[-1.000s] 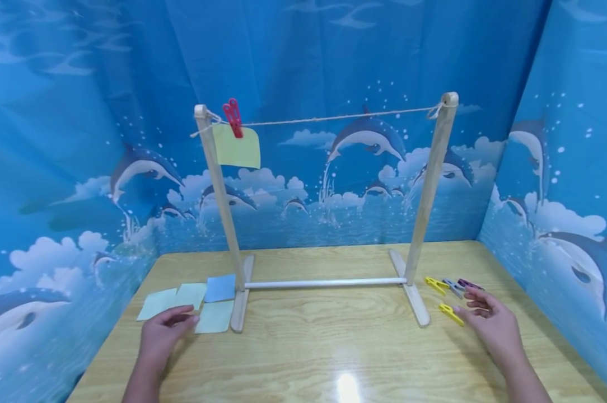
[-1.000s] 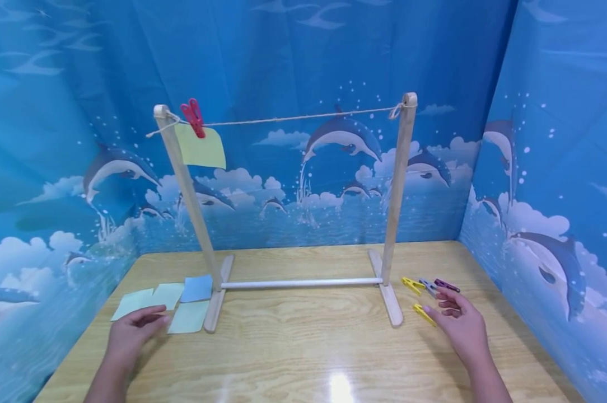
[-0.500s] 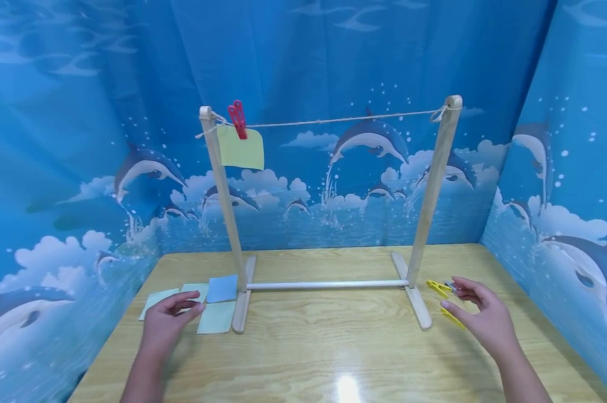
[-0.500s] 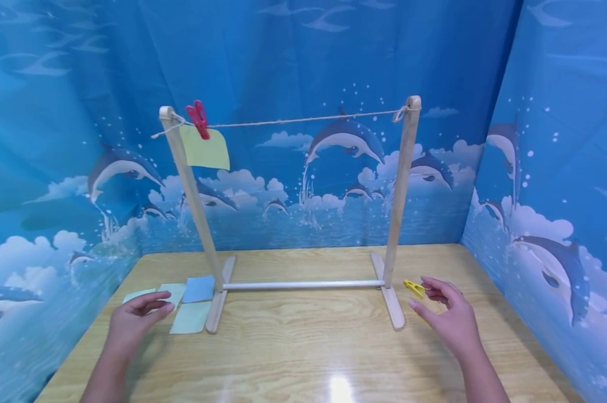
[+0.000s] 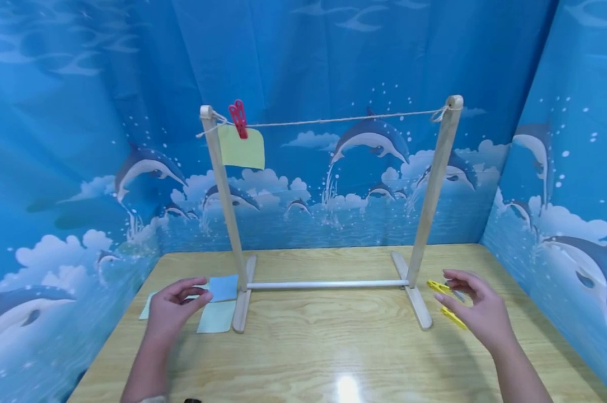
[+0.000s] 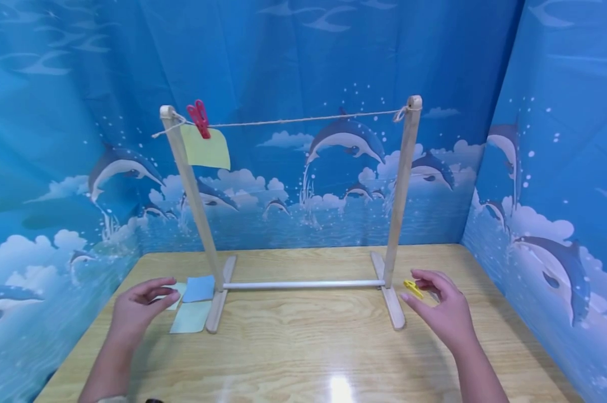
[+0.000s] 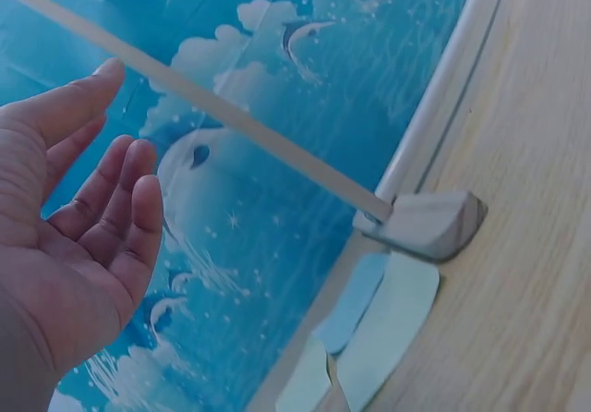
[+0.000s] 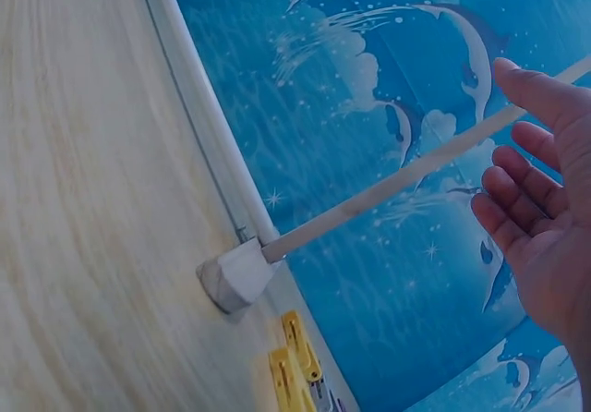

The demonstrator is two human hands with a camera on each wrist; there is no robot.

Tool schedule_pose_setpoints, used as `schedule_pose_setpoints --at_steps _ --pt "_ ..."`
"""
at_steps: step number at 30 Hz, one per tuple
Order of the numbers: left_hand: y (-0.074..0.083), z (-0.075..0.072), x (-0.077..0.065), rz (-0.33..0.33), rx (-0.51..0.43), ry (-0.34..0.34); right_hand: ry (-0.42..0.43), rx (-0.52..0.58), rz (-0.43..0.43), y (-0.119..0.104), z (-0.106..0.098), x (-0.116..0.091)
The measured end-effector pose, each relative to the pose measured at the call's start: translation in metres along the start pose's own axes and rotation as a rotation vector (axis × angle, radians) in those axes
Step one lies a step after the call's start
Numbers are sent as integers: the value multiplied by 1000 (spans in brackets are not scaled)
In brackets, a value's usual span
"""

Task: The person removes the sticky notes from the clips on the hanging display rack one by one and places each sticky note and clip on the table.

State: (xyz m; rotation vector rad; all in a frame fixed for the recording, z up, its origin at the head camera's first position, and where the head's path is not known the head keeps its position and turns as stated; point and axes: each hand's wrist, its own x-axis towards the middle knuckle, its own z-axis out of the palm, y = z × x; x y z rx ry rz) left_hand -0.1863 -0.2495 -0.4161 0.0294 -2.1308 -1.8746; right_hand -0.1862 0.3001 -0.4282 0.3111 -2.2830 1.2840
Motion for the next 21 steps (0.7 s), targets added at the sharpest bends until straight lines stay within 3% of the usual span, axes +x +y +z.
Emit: schedule_pose_setpoints --at_steps 9,21 --pt "17 9 3 -41 92 -30 -16 54 -30 -18 4 11" --pt "44 24 13 -11 182 -102 -123 -29 -143 -52 10 34"
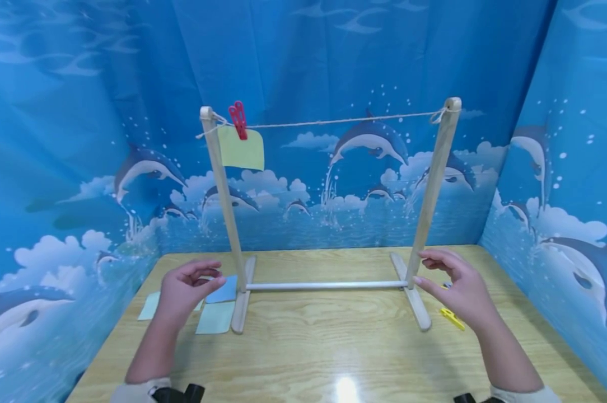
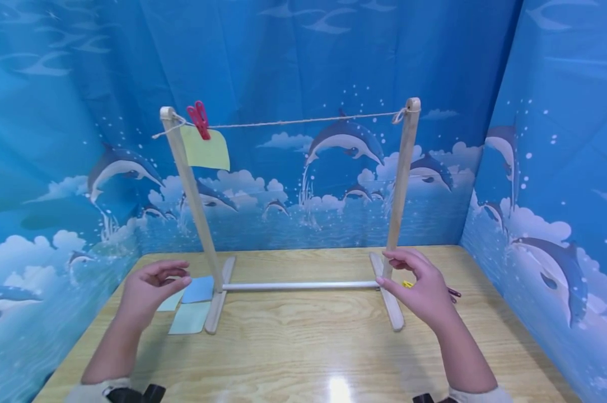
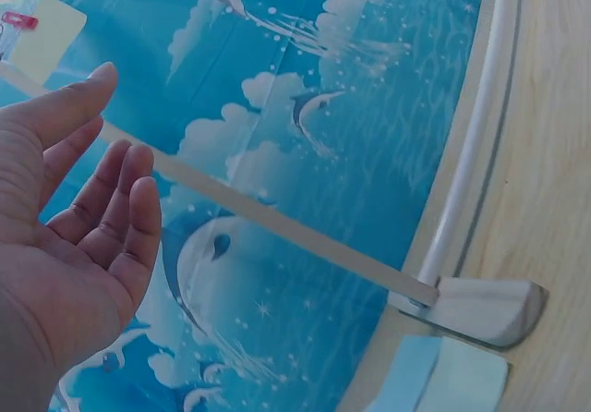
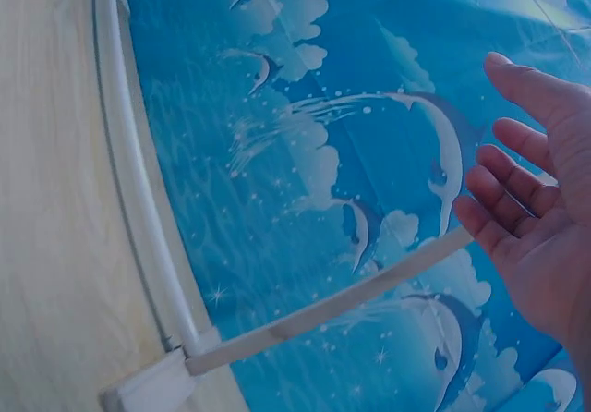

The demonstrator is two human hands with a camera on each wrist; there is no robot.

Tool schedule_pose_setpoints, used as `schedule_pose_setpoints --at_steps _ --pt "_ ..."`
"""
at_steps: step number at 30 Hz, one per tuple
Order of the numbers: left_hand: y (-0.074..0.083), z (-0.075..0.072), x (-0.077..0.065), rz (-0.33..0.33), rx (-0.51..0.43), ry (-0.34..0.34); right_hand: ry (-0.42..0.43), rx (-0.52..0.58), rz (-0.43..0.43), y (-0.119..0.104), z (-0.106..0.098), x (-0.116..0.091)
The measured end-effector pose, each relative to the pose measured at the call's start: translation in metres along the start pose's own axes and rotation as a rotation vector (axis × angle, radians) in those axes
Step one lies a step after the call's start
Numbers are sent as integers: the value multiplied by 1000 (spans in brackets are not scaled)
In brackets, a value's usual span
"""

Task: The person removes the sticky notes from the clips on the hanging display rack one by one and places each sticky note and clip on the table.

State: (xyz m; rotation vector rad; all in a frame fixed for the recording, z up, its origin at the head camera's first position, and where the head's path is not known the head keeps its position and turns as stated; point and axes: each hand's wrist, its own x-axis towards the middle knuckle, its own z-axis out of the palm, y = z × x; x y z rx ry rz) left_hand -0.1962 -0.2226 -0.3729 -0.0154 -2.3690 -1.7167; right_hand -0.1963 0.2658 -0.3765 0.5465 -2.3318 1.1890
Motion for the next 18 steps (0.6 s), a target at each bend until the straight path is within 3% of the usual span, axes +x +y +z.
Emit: schedule_pose_setpoints --at_steps 8,18 --pt "16 7 13 26 -4 -49 -34 -1 -64 -20 2 23" --pt "36 21 28 155 -45 -63 -18 97 -194 -42 3 56"
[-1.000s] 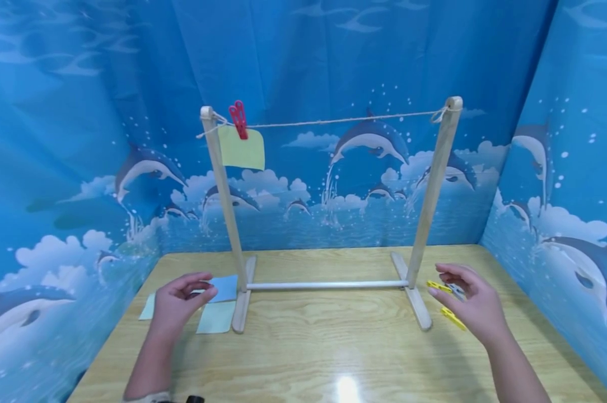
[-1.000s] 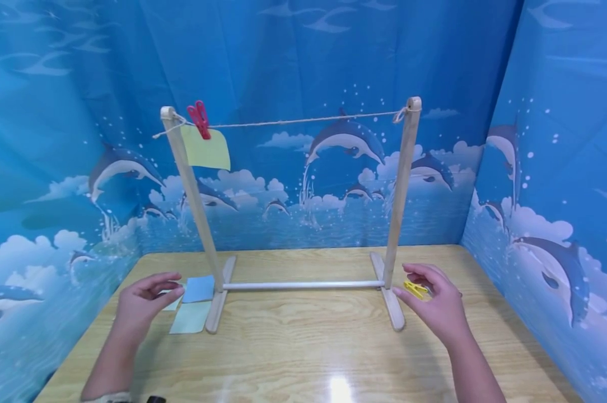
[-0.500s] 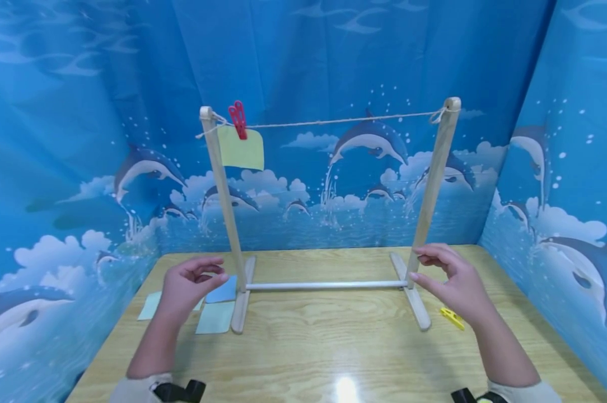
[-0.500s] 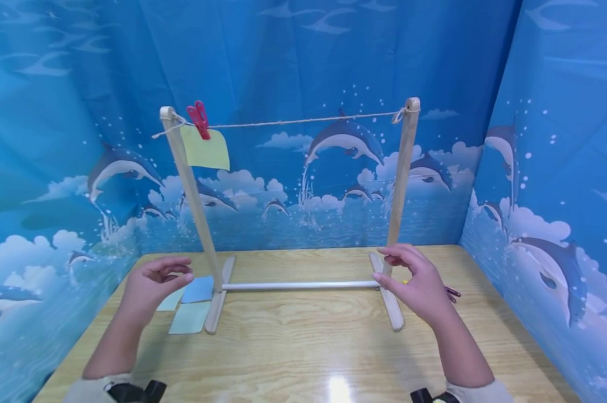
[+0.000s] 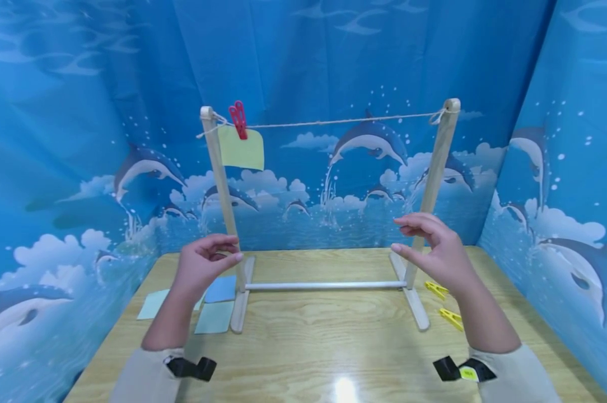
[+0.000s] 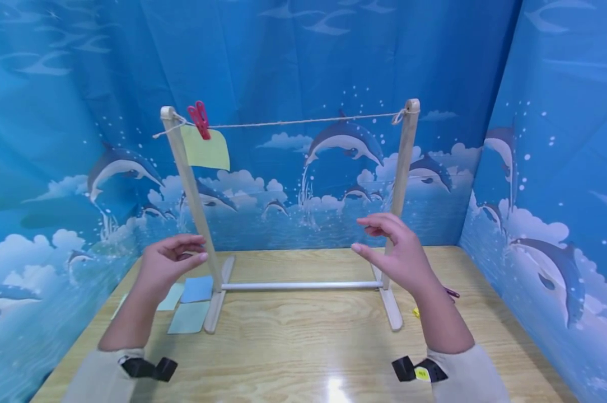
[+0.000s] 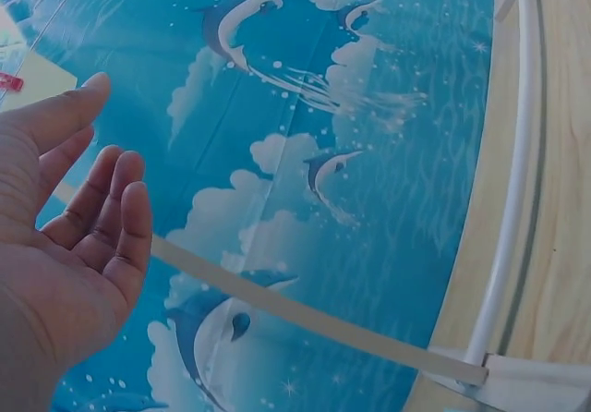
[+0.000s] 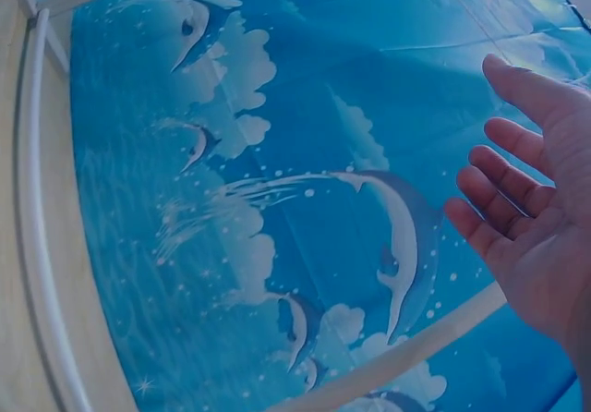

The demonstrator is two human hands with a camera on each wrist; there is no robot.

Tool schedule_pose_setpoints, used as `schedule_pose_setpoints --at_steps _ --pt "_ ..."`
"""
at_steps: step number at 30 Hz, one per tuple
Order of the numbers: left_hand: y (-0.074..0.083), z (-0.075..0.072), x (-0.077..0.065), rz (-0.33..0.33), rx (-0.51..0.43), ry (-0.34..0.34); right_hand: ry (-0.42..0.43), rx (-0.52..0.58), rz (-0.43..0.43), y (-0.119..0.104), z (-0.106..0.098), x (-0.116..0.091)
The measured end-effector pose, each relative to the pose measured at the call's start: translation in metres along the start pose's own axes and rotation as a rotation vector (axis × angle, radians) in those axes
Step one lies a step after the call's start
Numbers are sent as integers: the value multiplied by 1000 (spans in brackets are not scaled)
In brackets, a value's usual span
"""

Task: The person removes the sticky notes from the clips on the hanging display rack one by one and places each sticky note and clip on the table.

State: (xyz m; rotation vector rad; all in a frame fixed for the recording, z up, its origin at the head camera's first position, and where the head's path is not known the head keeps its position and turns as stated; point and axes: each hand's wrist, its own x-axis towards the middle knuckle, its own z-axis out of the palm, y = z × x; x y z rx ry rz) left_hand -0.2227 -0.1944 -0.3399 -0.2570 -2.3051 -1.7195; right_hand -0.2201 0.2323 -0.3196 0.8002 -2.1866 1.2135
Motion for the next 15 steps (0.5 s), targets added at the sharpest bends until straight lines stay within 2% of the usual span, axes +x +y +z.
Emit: schedule_pose_setpoints --at_steps 7,15 --pt "9 4 13 25 30 -8 -8 53 -77 -12 1 25" --pt "22 8 26 30 -70 -36 -47 56 -113 -28 4 48"
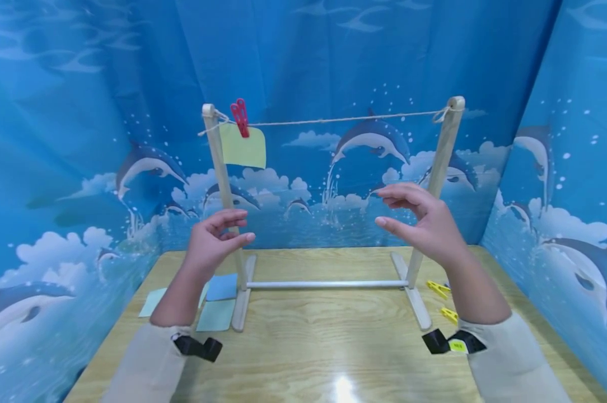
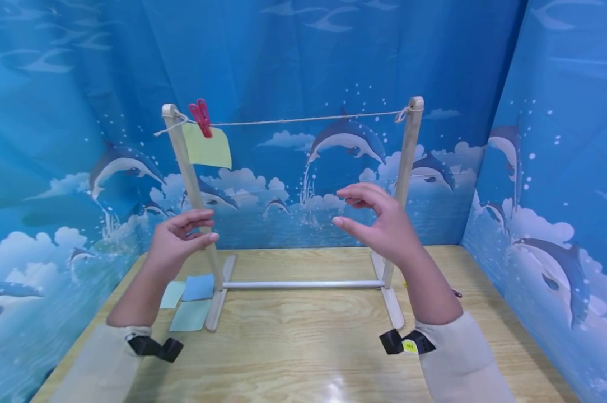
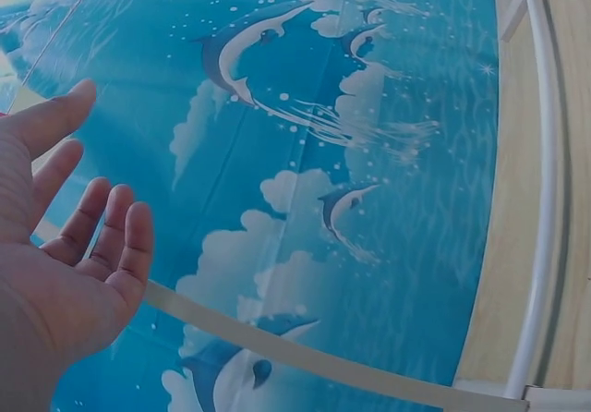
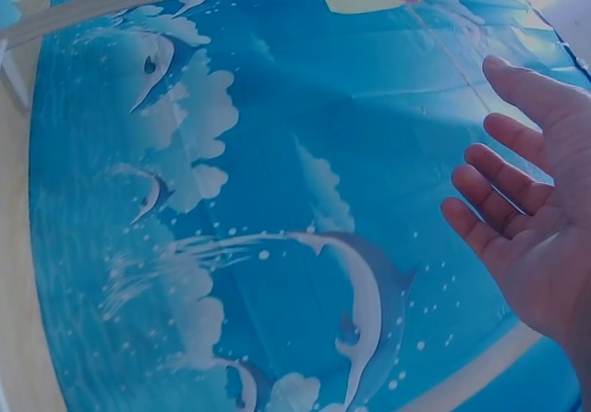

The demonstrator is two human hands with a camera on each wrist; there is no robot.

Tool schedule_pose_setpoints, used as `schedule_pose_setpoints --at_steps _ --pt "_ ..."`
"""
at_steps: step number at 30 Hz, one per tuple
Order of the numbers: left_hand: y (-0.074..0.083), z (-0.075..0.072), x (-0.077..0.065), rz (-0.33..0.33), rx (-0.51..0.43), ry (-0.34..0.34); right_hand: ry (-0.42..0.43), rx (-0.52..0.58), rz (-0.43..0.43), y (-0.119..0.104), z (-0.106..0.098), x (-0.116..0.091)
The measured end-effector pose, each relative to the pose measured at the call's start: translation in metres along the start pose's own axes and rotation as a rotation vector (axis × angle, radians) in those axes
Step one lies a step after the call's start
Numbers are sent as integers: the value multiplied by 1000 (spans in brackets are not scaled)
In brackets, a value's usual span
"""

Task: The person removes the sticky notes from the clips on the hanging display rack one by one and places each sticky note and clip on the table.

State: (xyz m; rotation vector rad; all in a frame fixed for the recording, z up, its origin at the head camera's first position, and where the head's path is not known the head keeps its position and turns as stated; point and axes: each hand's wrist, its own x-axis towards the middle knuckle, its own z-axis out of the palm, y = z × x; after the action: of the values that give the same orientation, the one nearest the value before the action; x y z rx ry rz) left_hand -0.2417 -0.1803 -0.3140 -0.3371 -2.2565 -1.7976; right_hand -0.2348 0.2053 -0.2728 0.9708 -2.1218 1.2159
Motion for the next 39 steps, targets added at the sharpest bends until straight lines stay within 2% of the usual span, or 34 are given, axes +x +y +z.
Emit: schedule_pose_setpoints --at_steps 6,14,25,30,39 --pt "9 3 11 -1 -37 -4 -24 25 -37 -10 4 19" --pt "16 7 23 -37 -9 8 -50 54 -50 -22 14 43" --pt "22 23 37 -57 -37 -9 -94 -12 -47 -41 29 81" --pt "24 31 45 -90 -100 20 -123 -26 -34 -50 35 99" --pt "25 43 55 -72 -179 67 -143 -63 -29 -64 45 130"
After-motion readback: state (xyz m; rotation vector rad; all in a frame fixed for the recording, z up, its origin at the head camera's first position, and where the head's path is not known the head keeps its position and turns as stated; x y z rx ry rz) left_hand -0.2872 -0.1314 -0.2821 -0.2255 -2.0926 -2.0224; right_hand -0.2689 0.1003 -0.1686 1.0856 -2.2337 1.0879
